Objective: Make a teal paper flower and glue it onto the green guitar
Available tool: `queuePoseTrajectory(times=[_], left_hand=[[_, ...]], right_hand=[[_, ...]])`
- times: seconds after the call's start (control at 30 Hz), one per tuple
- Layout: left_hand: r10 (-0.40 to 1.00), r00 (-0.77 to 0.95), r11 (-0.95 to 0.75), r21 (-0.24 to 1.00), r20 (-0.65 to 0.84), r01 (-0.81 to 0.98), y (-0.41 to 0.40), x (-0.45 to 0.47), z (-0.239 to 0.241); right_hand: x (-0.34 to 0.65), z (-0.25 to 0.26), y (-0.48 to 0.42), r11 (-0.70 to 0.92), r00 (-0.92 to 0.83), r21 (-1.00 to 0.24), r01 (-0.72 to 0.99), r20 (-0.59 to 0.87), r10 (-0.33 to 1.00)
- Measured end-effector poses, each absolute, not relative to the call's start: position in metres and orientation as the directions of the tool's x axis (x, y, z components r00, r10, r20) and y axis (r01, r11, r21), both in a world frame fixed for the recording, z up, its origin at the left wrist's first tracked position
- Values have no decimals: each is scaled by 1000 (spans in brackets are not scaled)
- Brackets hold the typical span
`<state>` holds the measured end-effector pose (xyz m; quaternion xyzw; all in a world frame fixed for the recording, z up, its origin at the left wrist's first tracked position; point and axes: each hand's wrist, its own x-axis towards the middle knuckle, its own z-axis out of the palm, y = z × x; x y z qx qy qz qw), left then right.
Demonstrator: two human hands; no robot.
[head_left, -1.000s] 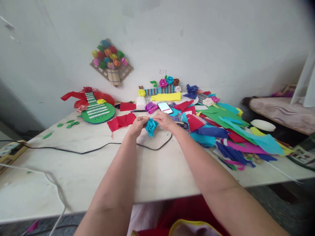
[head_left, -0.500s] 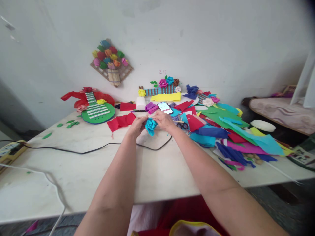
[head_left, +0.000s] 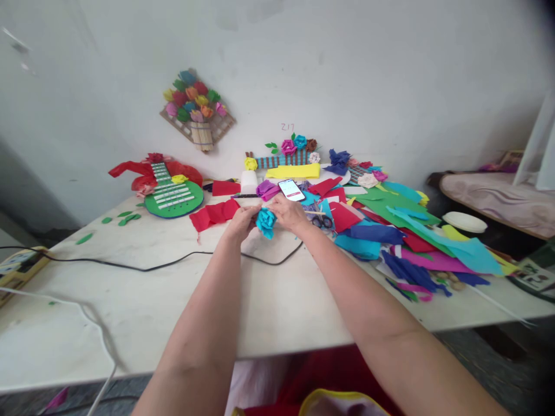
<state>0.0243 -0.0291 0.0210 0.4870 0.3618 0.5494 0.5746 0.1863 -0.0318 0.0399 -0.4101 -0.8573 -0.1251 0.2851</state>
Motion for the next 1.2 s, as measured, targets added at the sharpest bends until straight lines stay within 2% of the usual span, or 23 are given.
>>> queuePoseTrajectory(times=[0.23,0.77,0.9,1.07,1.2], left_hand=[[982,139,-91,963,130,-255,-27,22,19],[972,159,-134,964,173,-227,-26,18,17],[963,203,-131,968,176,-214,-28,18,19],[954,236,-142,971,187,-193,-30,19,22],[949,251,-143,971,189,-194,-31,20,23]], right_hand=[[185,35,-26,641,-502,-35,767,589,633],[196,27,-3,797,-554,-249,550,605,572],[199,29,-6,760,-561,-267,593,540,628],[201,35,-16,666,-524,-351,658,421,740],[201,39,-21,652,-519,-362,666,403,754]])
